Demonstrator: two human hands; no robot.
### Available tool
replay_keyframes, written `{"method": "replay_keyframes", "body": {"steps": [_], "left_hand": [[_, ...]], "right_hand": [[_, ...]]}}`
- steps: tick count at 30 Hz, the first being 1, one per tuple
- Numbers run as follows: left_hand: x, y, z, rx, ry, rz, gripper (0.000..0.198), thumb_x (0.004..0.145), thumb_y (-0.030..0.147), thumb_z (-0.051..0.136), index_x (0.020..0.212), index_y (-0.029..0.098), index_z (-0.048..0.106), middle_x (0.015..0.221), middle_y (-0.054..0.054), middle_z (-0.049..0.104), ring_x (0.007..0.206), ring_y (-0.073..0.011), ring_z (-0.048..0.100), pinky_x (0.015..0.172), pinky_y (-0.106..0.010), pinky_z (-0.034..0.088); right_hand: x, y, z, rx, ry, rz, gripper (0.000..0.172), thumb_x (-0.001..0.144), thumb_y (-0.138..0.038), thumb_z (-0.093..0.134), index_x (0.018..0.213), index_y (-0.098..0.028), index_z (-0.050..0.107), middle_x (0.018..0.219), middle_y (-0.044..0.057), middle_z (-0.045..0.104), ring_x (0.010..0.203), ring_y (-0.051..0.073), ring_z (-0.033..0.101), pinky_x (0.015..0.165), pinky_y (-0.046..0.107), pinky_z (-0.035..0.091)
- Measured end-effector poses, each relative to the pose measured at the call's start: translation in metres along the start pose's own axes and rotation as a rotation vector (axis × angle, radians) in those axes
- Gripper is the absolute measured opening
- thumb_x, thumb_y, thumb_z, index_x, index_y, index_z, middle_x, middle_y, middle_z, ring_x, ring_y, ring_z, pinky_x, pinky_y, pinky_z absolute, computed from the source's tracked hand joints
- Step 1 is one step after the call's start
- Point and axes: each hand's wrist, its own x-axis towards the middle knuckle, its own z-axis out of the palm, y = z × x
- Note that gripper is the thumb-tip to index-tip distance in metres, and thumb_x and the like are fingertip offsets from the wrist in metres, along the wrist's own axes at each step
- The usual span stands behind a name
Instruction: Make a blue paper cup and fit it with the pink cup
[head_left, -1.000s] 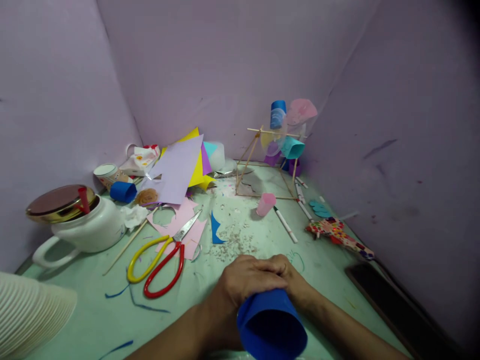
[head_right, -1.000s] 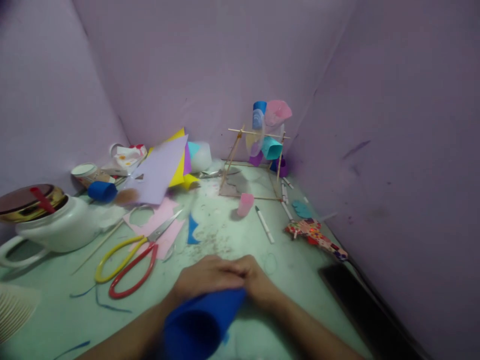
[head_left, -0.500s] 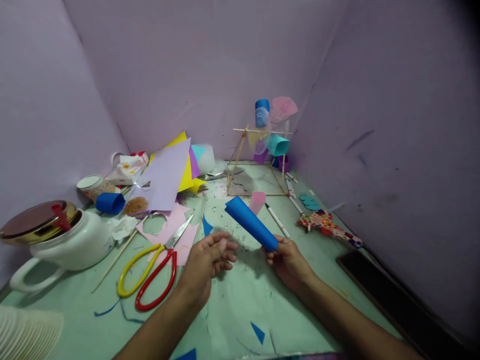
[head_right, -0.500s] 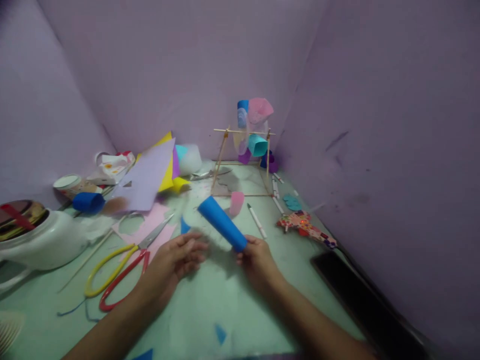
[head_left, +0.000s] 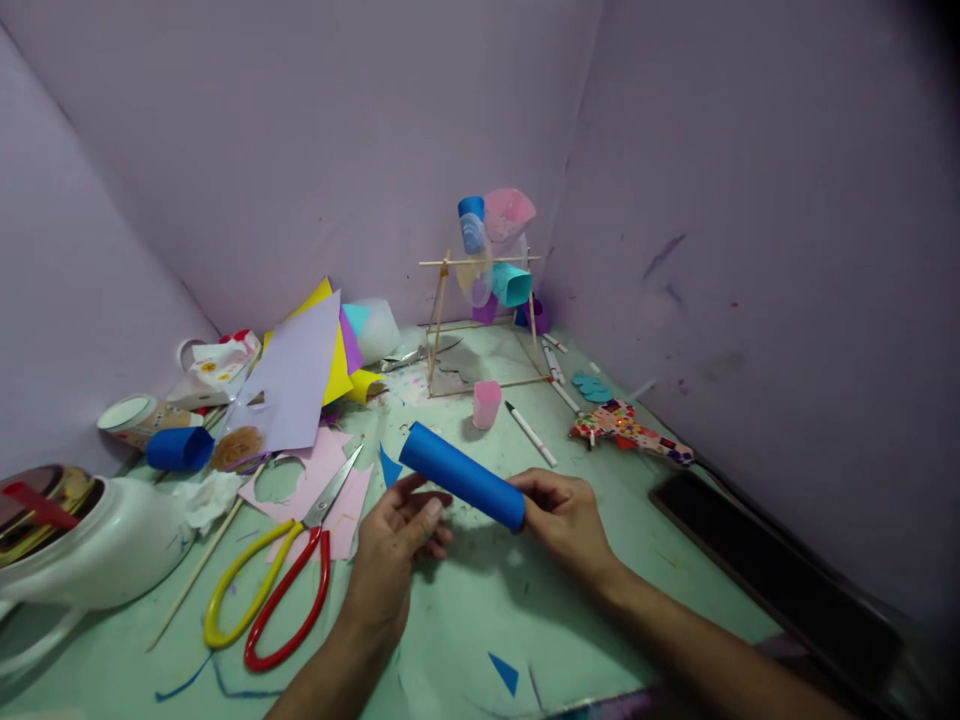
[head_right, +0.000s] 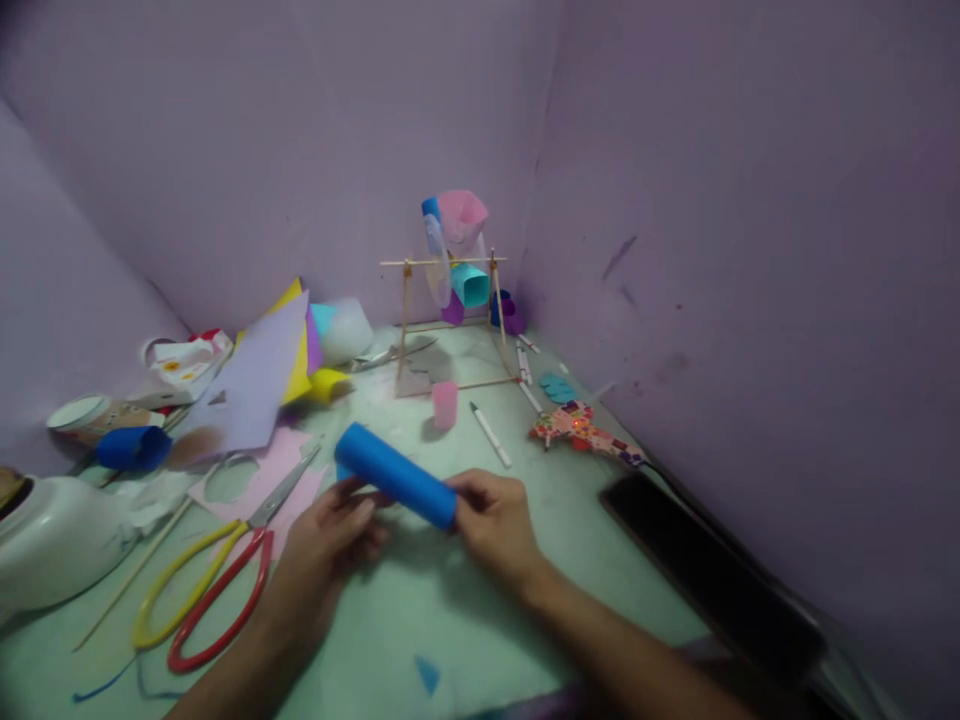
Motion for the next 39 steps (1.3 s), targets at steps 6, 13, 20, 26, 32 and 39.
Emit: {"method": "replay_keyframes", "body": {"steps": [6,13,20,26,32,39], "left_hand": [[0.002,0.015,-0.01,-0.074,0.051,0.019,0.058,0.057,0.031,0.077,0.108,0.016,0.054,0.083,-0.003,0.065,0.066,-0.0166,0.063,0.048,-0.025,0.052],[0.008,0.0,-0.013,0.137,0.091,0.038,0.042,0.06,0.036,0.077,0.092,0.016,0.061,0.071,0.0,0.063,0.065,-0.015,0.061,0.048,-0.021,0.05],[0.025,0.032,-0.003,0.521,0.16,0.385,0.03,0.061,0.034,0.075,0.083,0.016,0.066,0.067,0.001,0.064,0.059,-0.0152,0.057,0.057,-0.026,0.049],[0.058,0.067,0.038,0.57,0.159,0.705,0.058,0.063,0.024,0.073,0.116,0.022,0.05,0.097,-0.004,0.064,0.085,-0.0173,0.062,0.071,-0.026,0.05],[0.081,0.04,0.046,0.459,0.125,0.422,0.045,0.055,0.024,0.077,0.094,0.016,0.056,0.086,-0.005,0.068,0.085,-0.0213,0.065,0.075,-0.03,0.051],[0.096,0.031,0.044,0.407,0.075,0.387,0.04,0.059,0.027,0.077,0.092,0.016,0.058,0.087,-0.005,0.071,0.086,-0.0214,0.066,0.079,-0.031,0.051]], "right_hand": [[-0.001,0.009,-0.006,-0.497,-0.054,-0.636,0.023,0.07,-0.007,0.049,0.076,-0.014,0.071,0.063,0.005,0.066,0.055,0.015,0.06,0.054,0.024,0.046],[-0.003,0.016,-0.007,-0.535,-0.136,-0.794,0.029,0.07,-0.006,0.047,0.086,-0.016,0.069,0.064,0.004,0.066,0.055,0.013,0.059,0.052,0.022,0.045],[0.027,0.012,0.011,-0.264,0.007,-0.366,0.027,0.064,-0.006,0.054,0.076,-0.019,0.075,0.071,0.004,0.068,0.065,0.016,0.06,0.06,0.025,0.045],[0.073,0.019,0.051,0.103,0.127,-0.055,0.021,0.069,-0.021,0.057,0.076,-0.014,0.076,0.056,0.003,0.063,0.053,0.015,0.055,0.049,0.023,0.043],[0.079,0.033,0.062,0.238,0.146,0.047,0.021,0.068,-0.027,0.062,0.075,-0.014,0.076,0.046,0.0,0.058,0.04,0.011,0.048,0.038,0.021,0.036],[0.085,0.035,0.059,0.311,0.166,0.067,0.019,0.067,-0.026,0.063,0.074,-0.015,0.076,0.056,0.002,0.063,0.044,0.011,0.05,0.038,0.02,0.036]]}}
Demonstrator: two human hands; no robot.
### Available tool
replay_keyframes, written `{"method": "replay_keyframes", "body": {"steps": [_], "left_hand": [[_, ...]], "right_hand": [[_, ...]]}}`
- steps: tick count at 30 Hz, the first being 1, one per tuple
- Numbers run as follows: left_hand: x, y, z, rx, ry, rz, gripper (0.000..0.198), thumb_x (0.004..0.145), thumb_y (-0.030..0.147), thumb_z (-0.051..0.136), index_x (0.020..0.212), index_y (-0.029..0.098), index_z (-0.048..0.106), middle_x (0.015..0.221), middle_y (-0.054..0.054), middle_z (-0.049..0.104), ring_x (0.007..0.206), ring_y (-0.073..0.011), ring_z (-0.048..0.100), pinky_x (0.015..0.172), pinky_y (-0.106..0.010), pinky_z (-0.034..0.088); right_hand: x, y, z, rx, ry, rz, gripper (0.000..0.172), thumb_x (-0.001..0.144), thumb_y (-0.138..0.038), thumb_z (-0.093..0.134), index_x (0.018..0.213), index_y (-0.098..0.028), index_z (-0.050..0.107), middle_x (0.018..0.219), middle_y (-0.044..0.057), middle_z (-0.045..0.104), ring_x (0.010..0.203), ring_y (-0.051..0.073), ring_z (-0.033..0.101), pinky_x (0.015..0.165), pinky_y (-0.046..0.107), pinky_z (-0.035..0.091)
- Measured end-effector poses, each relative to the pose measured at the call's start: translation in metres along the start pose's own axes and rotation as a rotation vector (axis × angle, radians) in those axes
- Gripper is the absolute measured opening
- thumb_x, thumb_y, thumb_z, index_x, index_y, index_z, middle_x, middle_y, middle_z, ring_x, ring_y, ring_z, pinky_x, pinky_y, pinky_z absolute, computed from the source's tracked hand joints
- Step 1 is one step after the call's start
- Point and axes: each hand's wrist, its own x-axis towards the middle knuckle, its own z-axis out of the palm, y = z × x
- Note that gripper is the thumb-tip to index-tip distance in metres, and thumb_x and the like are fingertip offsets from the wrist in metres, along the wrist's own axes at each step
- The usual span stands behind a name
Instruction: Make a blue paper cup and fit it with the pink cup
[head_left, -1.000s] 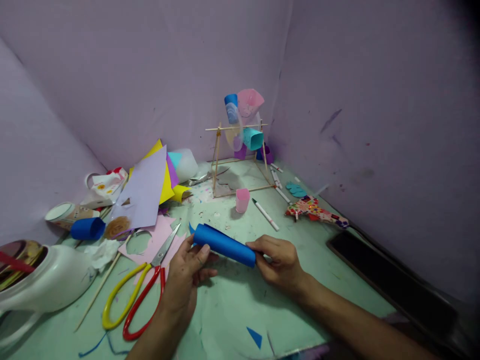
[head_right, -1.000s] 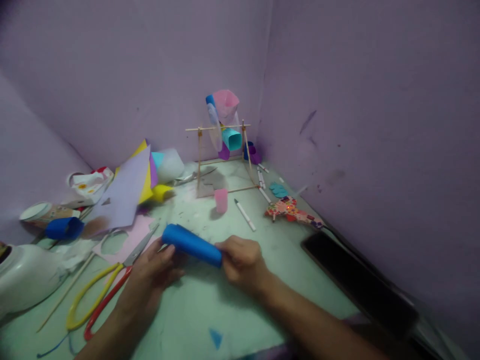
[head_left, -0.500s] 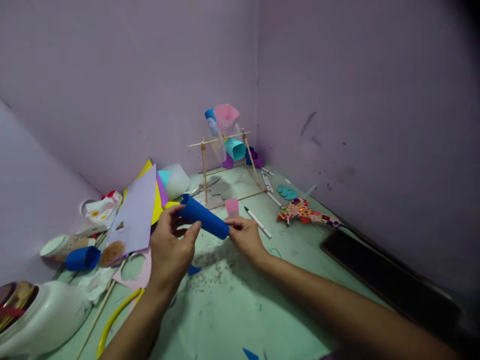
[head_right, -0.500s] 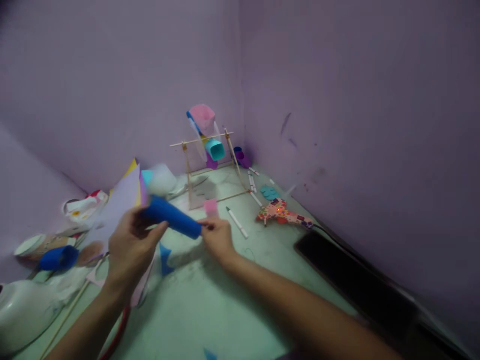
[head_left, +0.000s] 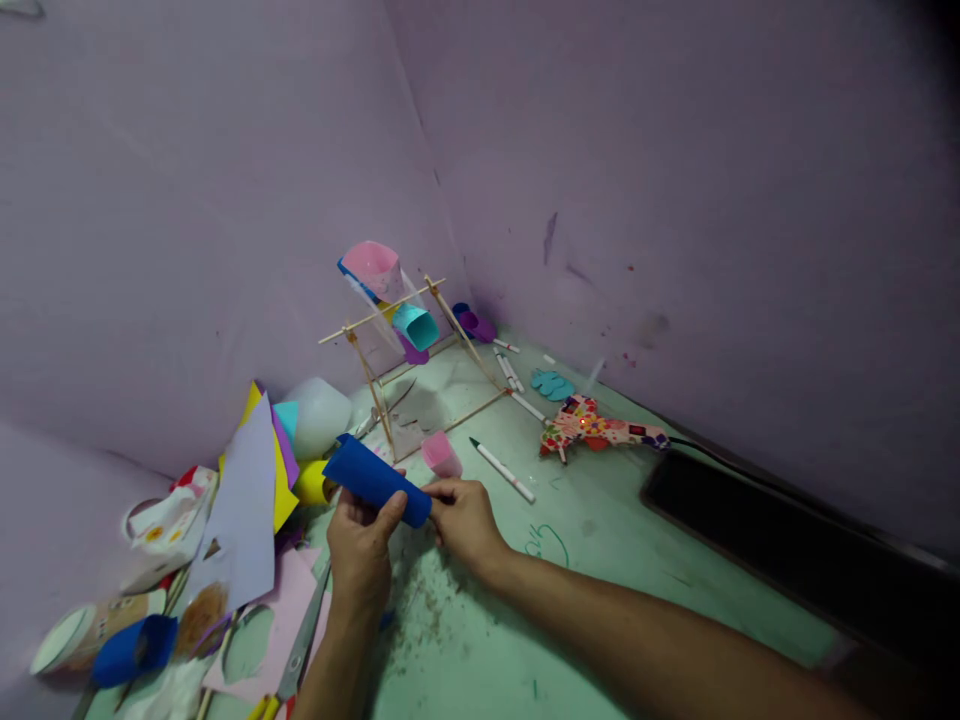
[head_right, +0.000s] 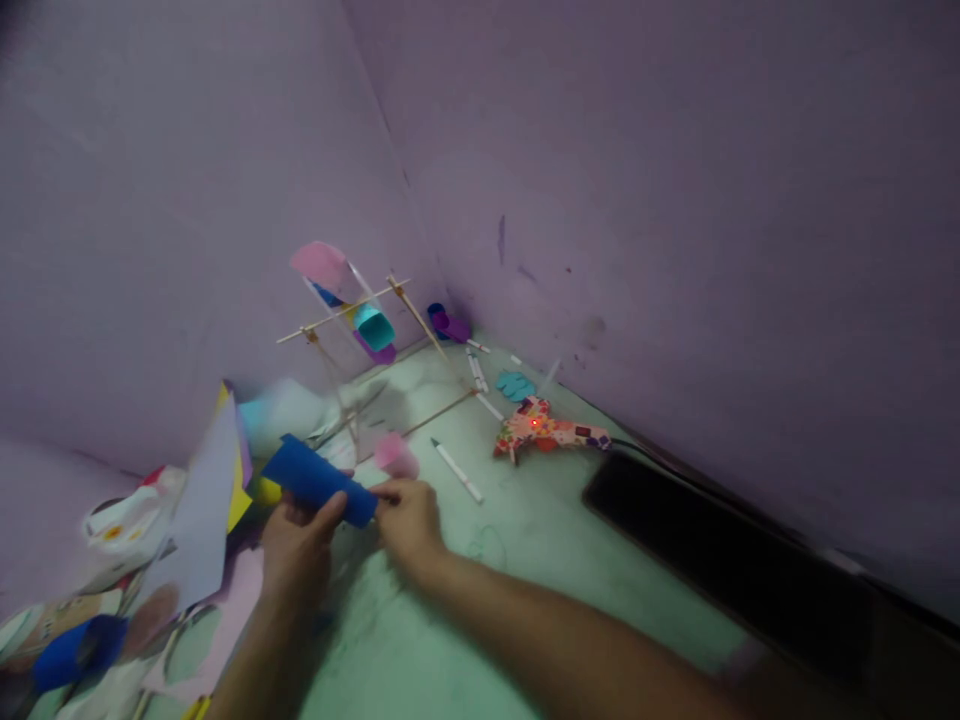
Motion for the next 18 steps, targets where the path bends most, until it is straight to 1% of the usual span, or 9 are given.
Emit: {"method": "replay_keyframes", "body": {"steps": [2,4,6,8,10,12,13,15,18], "left_hand": [[-0.006,0.003,0.0,0.036,0.004,0.002,0.039,0.057,0.028,0.078,0.091,0.016,0.06,0.085,-0.006,0.072,0.082,-0.0226,0.067,0.075,-0.032,0.052],[-0.019,0.007,-0.004,0.075,0.007,0.002,0.04,0.056,0.028,0.079,0.09,0.018,0.062,0.085,-0.006,0.073,0.082,-0.0241,0.068,0.075,-0.033,0.053],[-0.036,0.013,-0.012,0.089,-0.001,0.001,0.044,0.053,0.026,0.08,0.093,0.019,0.063,0.09,-0.008,0.073,0.088,-0.0262,0.067,0.079,-0.034,0.052],[-0.051,0.017,-0.026,0.007,-0.038,0.01,0.056,0.051,0.025,0.08,0.103,0.02,0.063,0.099,-0.009,0.071,0.096,-0.0286,0.065,0.083,-0.035,0.051],[-0.059,0.019,-0.042,-0.122,-0.013,-0.051,0.058,0.05,0.022,0.079,0.105,0.021,0.063,0.103,-0.007,0.071,0.1,-0.0281,0.063,0.084,-0.033,0.051],[-0.06,0.015,-0.057,-0.289,0.038,-0.147,0.057,0.051,0.017,0.075,0.107,0.023,0.063,0.106,-0.005,0.069,0.102,-0.0263,0.062,0.081,-0.03,0.052],[-0.059,0.011,-0.063,-0.353,0.064,-0.183,0.056,0.051,0.013,0.073,0.105,0.022,0.064,0.104,-0.005,0.07,0.102,-0.0246,0.061,0.08,-0.028,0.051],[-0.057,-0.001,-0.071,-0.429,0.131,-0.206,0.048,0.054,0.011,0.068,0.1,0.021,0.066,0.1,-0.004,0.07,0.097,-0.0209,0.062,0.077,-0.025,0.052],[-0.06,-0.017,-0.075,-0.439,0.136,-0.215,0.036,0.06,0.016,0.065,0.096,0.018,0.067,0.099,-0.007,0.069,0.092,-0.0212,0.062,0.073,-0.028,0.052]], "right_hand": [[-0.003,-0.004,-0.003,0.017,-0.021,-0.012,0.017,0.066,-0.025,0.063,0.072,-0.016,0.076,0.062,0.003,0.065,0.045,0.01,0.05,0.038,0.02,0.035],[-0.009,-0.011,-0.008,0.029,-0.059,-0.032,0.016,0.064,-0.022,0.063,0.07,-0.017,0.076,0.068,0.003,0.066,0.046,0.009,0.048,0.038,0.019,0.033],[-0.019,-0.018,-0.016,0.021,-0.118,-0.05,0.016,0.062,-0.018,0.061,0.067,-0.017,0.076,0.066,0.003,0.065,0.046,0.009,0.047,0.038,0.018,0.032],[-0.03,-0.025,-0.027,-0.033,-0.18,-0.044,0.017,0.062,-0.016,0.059,0.066,-0.017,0.076,0.06,0.002,0.063,0.046,0.009,0.047,0.039,0.018,0.033],[-0.04,-0.03,-0.038,-0.12,-0.242,0.031,0.02,0.062,-0.015,0.056,0.066,-0.016,0.076,0.052,0.0,0.06,0.043,0.009,0.047,0.039,0.018,0.034],[-0.046,-0.034,-0.046,-0.193,-0.314,0.159,0.02,0.061,-0.016,0.055,0.065,-0.015,0.075,0.045,-0.002,0.056,0.038,0.008,0.045,0.036,0.018,0.033],[-0.048,-0.036,-0.049,-0.216,-0.341,0.233,0.019,0.059,-0.015,0.055,0.064,-0.014,0.074,0.042,-0.002,0.054,0.035,0.008,0.044,0.035,0.018,0.033],[-0.049,-0.039,-0.052,-0.233,-0.371,0.375,0.017,0.056,-0.015,0.056,0.062,-0.013,0.072,0.039,-0.003,0.052,0.032,0.008,0.043,0.033,0.018,0.033],[-0.045,-0.039,-0.053,-0.202,-0.373,0.513,0.014,0.053,-0.016,0.057,0.061,-0.012,0.068,0.036,-0.004,0.05,0.03,0.007,0.042,0.031,0.016,0.032]]}}
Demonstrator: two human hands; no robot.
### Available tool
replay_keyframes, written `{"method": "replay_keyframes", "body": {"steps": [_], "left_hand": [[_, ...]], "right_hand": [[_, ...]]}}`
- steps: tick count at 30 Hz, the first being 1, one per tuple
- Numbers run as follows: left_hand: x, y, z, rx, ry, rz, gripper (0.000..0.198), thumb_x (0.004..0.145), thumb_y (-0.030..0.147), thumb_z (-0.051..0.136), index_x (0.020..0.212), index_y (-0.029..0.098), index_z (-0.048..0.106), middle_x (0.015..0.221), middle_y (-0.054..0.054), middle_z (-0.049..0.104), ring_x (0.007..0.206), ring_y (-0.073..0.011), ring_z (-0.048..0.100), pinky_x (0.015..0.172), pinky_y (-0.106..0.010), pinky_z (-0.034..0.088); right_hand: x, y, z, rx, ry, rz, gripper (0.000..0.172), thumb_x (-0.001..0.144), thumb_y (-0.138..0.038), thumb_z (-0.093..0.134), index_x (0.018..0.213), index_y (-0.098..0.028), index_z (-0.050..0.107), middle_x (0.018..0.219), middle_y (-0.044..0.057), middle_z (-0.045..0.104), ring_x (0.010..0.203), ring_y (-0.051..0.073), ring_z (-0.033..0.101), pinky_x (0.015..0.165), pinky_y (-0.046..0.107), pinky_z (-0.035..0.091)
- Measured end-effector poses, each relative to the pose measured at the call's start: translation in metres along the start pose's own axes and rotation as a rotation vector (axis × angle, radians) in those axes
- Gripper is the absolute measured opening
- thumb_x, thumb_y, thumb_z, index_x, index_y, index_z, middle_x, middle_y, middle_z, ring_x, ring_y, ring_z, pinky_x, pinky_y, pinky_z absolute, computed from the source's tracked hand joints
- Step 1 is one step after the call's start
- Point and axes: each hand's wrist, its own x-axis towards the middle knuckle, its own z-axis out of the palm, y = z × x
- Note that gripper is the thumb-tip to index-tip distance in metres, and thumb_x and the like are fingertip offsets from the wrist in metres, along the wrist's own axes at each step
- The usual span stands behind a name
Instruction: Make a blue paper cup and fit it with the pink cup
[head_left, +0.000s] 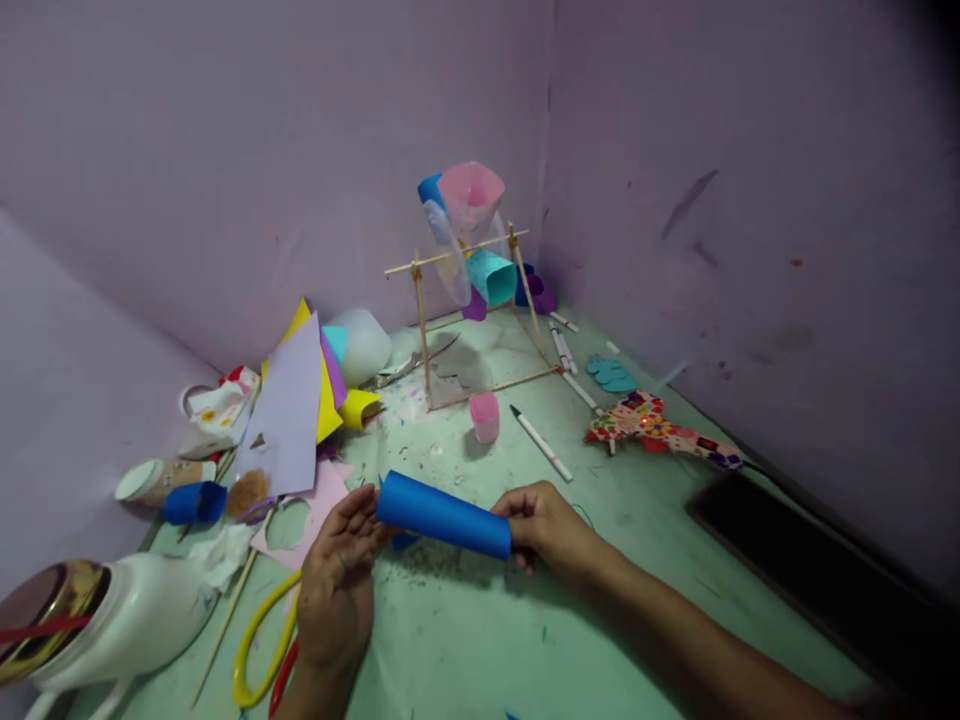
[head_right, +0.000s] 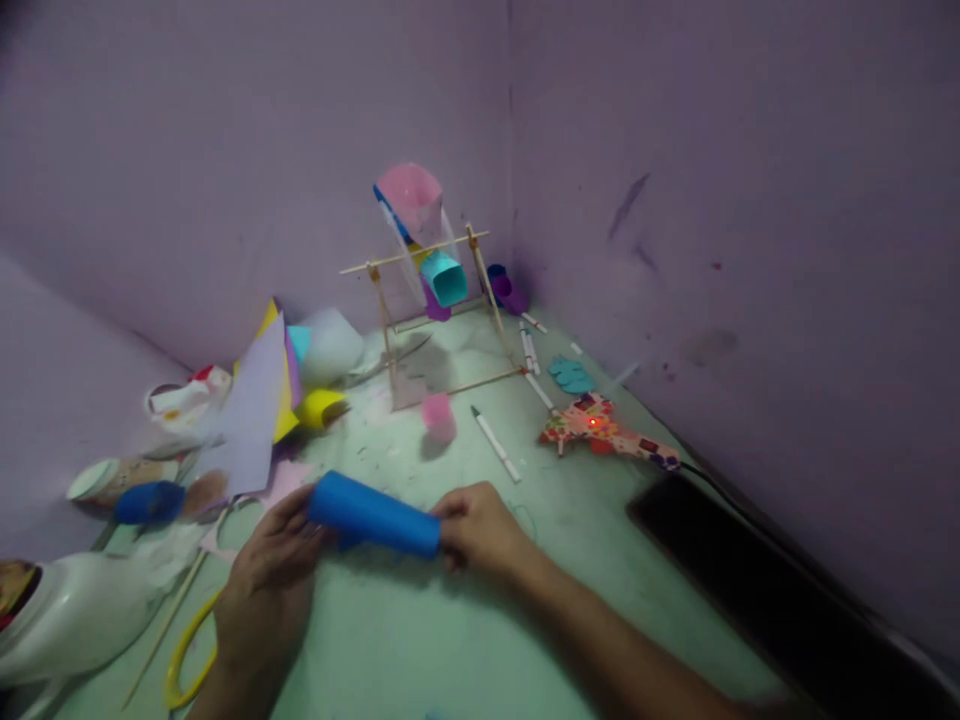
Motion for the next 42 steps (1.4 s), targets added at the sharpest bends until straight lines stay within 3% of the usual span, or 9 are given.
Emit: {"method": "replay_keyframes", "body": {"steps": [4,11,14,24,26,29,32,36,42], "left_hand": [[-0.005,-0.006,-0.004,-0.002,-0.021,-0.004,0.032,0.069,0.028,0.064,0.099,0.016,0.066,0.095,-0.009,0.068,0.08,-0.0196,0.062,0.064,-0.028,0.052],[-0.002,-0.01,-0.007,0.108,-0.051,0.003,0.033,0.068,0.037,0.069,0.093,0.017,0.065,0.079,-0.003,0.065,0.069,-0.0173,0.061,0.056,-0.026,0.052],[-0.002,-0.016,-0.007,0.25,-0.033,-0.044,0.029,0.068,0.039,0.07,0.084,0.016,0.066,0.068,0.002,0.062,0.057,-0.0118,0.058,0.053,-0.022,0.05],[-0.004,-0.016,-0.001,0.562,0.105,-0.141,0.042,0.059,0.05,0.069,0.082,0.015,0.065,0.059,0.002,0.06,0.048,-0.0148,0.058,0.049,-0.027,0.049],[-0.006,-0.013,-0.002,0.871,0.064,-0.013,0.05,0.067,0.054,0.061,0.099,0.015,0.064,0.069,-0.003,0.064,0.054,-0.0191,0.06,0.052,-0.033,0.05],[-0.015,-0.006,-0.003,1.17,0.001,0.492,0.05,0.075,0.048,0.056,0.114,0.016,0.057,0.104,-0.013,0.063,0.081,-0.0273,0.063,0.068,-0.043,0.052],[-0.026,0.0,0.003,1.223,-0.402,0.953,0.043,0.076,0.035,0.061,0.116,0.021,0.054,0.12,-0.013,0.057,0.108,-0.0301,0.055,0.087,-0.046,0.048],[-0.03,-0.001,0.015,1.252,-0.711,0.98,0.047,0.078,0.025,0.061,0.123,0.02,0.049,0.115,-0.012,0.061,0.105,-0.0261,0.058,0.087,-0.04,0.05],[-0.027,-0.017,0.011,1.15,-0.606,0.97,0.038,0.078,0.017,0.059,0.116,0.019,0.058,0.099,-0.008,0.069,0.09,-0.0219,0.065,0.079,-0.033,0.053]], "right_hand": [[0.0,0.001,-0.002,-0.108,-0.009,-0.053,0.012,0.055,-0.018,0.058,0.061,-0.012,0.066,0.039,-0.003,0.051,0.031,0.007,0.043,0.032,0.017,0.033],[-0.014,0.012,-0.005,-0.969,0.251,-1.249,0.02,0.076,-0.011,0.052,0.085,-0.013,0.069,0.069,0.008,0.069,0.058,0.014,0.062,0.052,0.022,0.047],[-0.015,0.014,-0.001,-0.999,0.322,-1.441,0.017,0.076,-0.012,0.055,0.087,-0.013,0.068,0.07,0.008,0.069,0.056,0.015,0.062,0.049,0.022,0.047],[-0.014,0.01,0.011,-0.521,0.267,-1.097,0.02,0.068,-0.009,0.053,0.074,-0.012,0.071,0.065,0.008,0.069,0.057,0.013,0.064,0.055,0.021,0.051],[-0.015,0.01,0.012,-0.511,0.28,-1.06,0.02,0.065,-0.01,0.052,0.071,-0.012,0.071,0.062,0.007,0.068,0.052,0.012,0.061,0.052,0.02,0.049],[-0.018,0.01,0.014,-0.482,0.28,-0.93,0.019,0.061,-0.011,0.052,0.064,-0.013,0.07,0.055,0.004,0.065,0.046,0.01,0.056,0.046,0.018,0.045],[-0.02,0.009,0.016,-0.431,0.226,-0.773,0.017,0.058,-0.011,0.052,0.059,-0.012,0.069,0.051,0.002,0.062,0.043,0.008,0.051,0.042,0.016,0.04],[-0.024,0.005,0.015,-0.353,0.151,-0.704,0.018,0.058,-0.01,0.053,0.061,-0.01,0.071,0.052,0.001,0.061,0.043,0.007,0.05,0.043,0.015,0.038],[-0.031,-0.005,0.009,-0.307,0.075,-0.693,0.022,0.062,-0.01,0.055,0.071,-0.01,0.075,0.058,0.003,0.064,0.051,0.009,0.055,0.048,0.016,0.041]]}}
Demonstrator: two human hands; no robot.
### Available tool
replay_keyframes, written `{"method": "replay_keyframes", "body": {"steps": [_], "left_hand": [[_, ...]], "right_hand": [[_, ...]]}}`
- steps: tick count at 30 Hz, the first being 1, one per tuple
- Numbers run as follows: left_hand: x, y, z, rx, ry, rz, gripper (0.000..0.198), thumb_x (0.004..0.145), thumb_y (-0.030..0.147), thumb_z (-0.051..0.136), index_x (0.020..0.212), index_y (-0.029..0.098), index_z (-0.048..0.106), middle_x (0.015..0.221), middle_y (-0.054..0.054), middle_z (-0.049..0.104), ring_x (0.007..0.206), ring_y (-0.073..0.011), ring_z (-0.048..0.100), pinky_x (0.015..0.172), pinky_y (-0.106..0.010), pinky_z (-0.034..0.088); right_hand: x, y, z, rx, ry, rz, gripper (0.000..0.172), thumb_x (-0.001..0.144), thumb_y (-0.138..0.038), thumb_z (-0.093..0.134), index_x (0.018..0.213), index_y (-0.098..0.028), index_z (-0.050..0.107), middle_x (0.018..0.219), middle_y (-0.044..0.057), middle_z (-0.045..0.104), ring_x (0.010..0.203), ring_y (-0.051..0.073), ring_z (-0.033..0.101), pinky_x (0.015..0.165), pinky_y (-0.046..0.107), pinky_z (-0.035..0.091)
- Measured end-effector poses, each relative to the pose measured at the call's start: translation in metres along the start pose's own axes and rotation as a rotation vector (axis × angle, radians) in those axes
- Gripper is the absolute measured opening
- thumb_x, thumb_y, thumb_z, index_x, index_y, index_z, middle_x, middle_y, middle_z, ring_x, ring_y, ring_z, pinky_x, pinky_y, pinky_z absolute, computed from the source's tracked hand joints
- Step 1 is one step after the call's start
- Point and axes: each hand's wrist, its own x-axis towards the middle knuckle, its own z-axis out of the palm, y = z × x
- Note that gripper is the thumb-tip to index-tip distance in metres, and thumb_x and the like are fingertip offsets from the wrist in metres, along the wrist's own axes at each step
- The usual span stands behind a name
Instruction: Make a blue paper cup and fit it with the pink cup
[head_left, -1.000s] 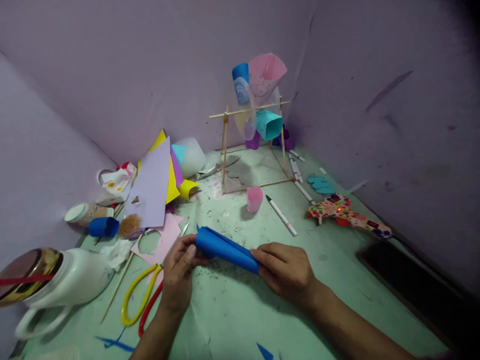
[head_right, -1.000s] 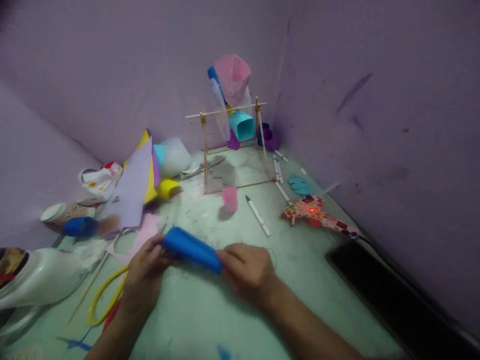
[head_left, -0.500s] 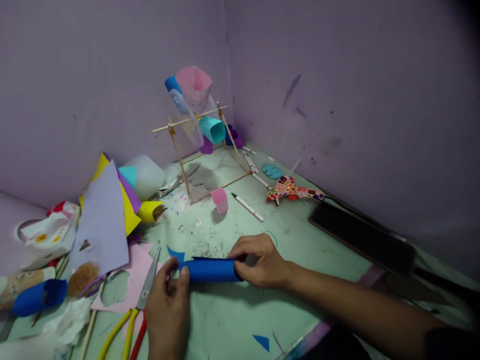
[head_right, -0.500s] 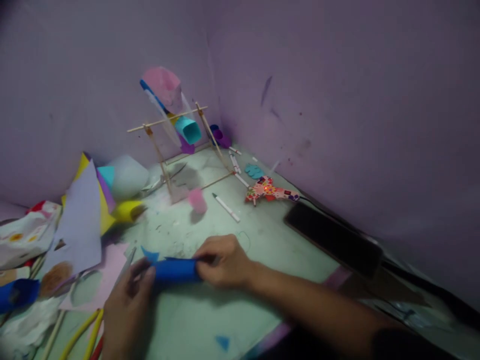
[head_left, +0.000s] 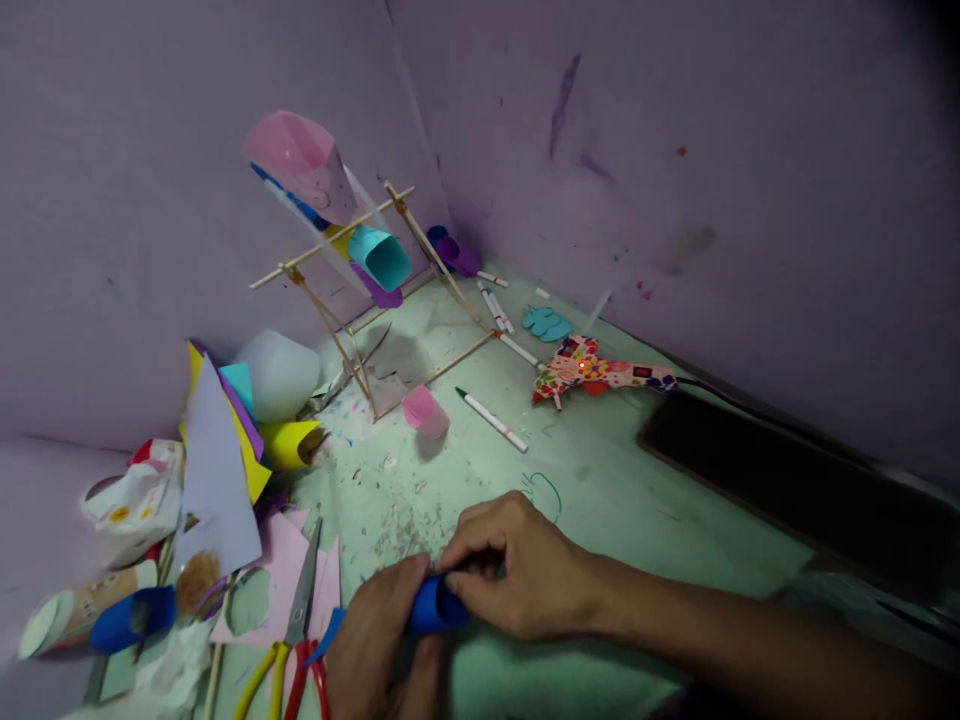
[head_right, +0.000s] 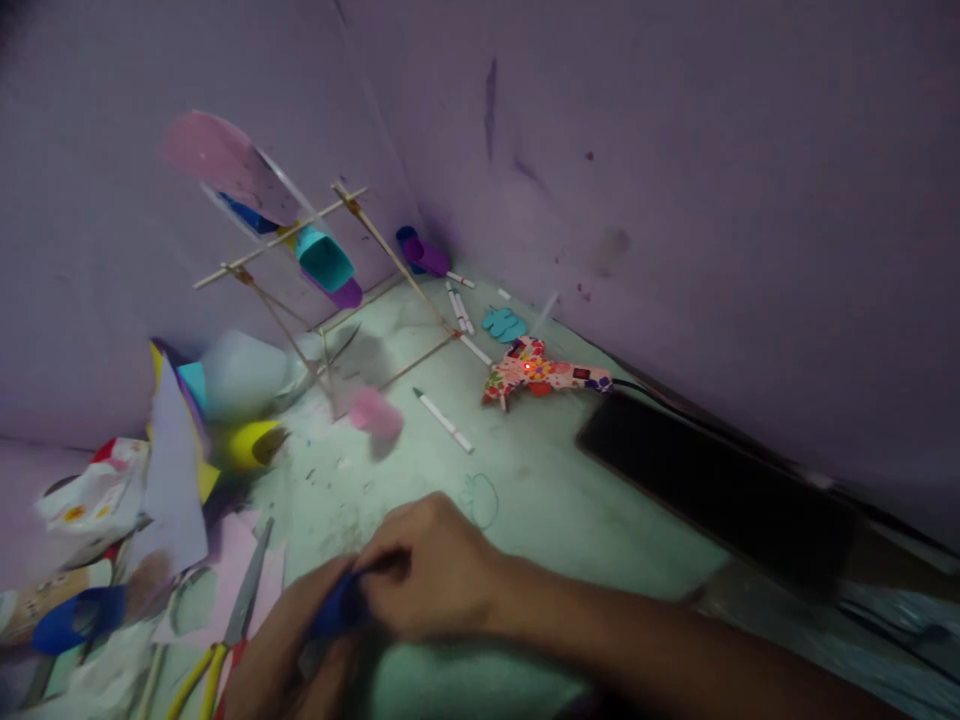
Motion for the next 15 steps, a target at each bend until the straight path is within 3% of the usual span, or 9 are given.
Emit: {"method": "replay_keyframes", "body": {"steps": [6,11,15], "left_hand": [[-0.006,0.004,0.009,-0.028,0.135,-0.138,0.027,0.079,0.021,0.059,0.105,0.019,0.065,0.094,-0.007,0.071,0.086,-0.0213,0.067,0.078,-0.033,0.053],[-0.003,0.007,0.011,-0.008,0.132,-0.164,0.026,0.079,0.024,0.06,0.103,0.019,0.066,0.094,-0.006,0.071,0.085,-0.021,0.066,0.079,-0.033,0.053],[-0.006,0.008,0.012,0.054,0.122,-0.186,0.027,0.079,0.025,0.06,0.105,0.019,0.064,0.095,-0.007,0.071,0.087,-0.0229,0.066,0.082,-0.036,0.052]], "right_hand": [[0.004,-0.004,-0.008,0.023,-0.152,0.079,0.02,0.073,-0.012,0.054,0.075,-0.01,0.074,0.065,0.005,0.066,0.062,0.011,0.058,0.058,0.018,0.043],[0.007,0.0,-0.01,0.06,-0.195,0.168,0.016,0.073,-0.009,0.054,0.067,-0.01,0.069,0.065,0.003,0.062,0.065,0.011,0.058,0.06,0.018,0.042],[0.007,0.001,-0.011,0.022,-0.242,0.158,0.017,0.074,-0.009,0.052,0.061,-0.011,0.064,0.062,0.001,0.058,0.061,0.01,0.054,0.058,0.018,0.04]]}}
